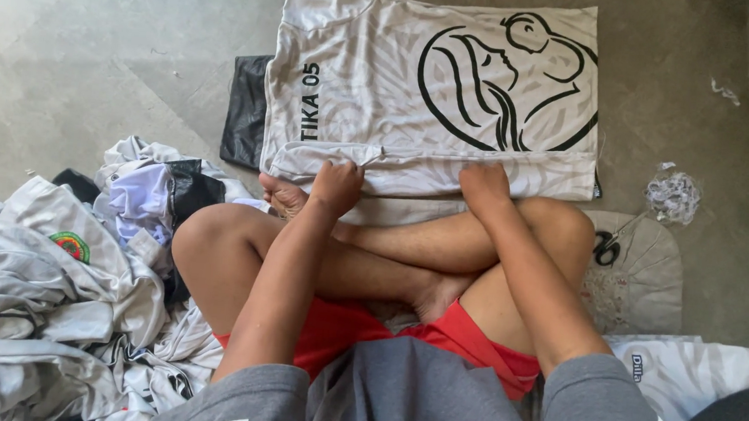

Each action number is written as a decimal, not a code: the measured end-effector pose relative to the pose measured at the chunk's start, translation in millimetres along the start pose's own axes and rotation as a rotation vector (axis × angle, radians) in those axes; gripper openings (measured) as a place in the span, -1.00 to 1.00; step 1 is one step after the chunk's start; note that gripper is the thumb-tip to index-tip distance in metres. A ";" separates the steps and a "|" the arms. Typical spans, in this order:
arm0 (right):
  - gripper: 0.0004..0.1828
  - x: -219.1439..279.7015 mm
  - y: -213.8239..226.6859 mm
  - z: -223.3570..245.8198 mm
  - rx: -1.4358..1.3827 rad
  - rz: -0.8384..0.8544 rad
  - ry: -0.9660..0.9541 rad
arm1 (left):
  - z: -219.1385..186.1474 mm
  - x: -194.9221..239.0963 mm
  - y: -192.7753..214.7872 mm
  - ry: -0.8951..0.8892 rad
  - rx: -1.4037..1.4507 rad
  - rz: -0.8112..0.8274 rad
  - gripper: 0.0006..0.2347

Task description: The person folds a white tote bag with a graphic print, smoothing it and folding it into a compact rectangle. Then the person folds a white polo shirt with a black collar, aligning the edges and folding it into a neat stack.

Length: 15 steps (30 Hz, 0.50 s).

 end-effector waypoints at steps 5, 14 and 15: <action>-0.84 6.1 15.6 3.9 0.030 0.062 -0.044 | -3.8 -0.2 1.7 -0.031 0.014 0.011 -0.80; -0.85 10.9 19.0 3.1 0.007 0.107 -0.052 | -9.9 9.4 29.1 -0.025 0.013 0.109 -0.74; -0.84 15.3 23.3 2.9 -0.021 0.084 -0.048 | -13.5 15.1 41.5 -0.018 0.019 0.175 -0.69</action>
Point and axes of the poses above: each hand's wrist, its own x-axis away from the middle knuckle, its own y-axis out of the back of the hand, z = x × y, the point moved 9 cm from there along -x, towards the middle knuckle, and after that the axes turned 15 degrees about -y, right-handed, at the moved point
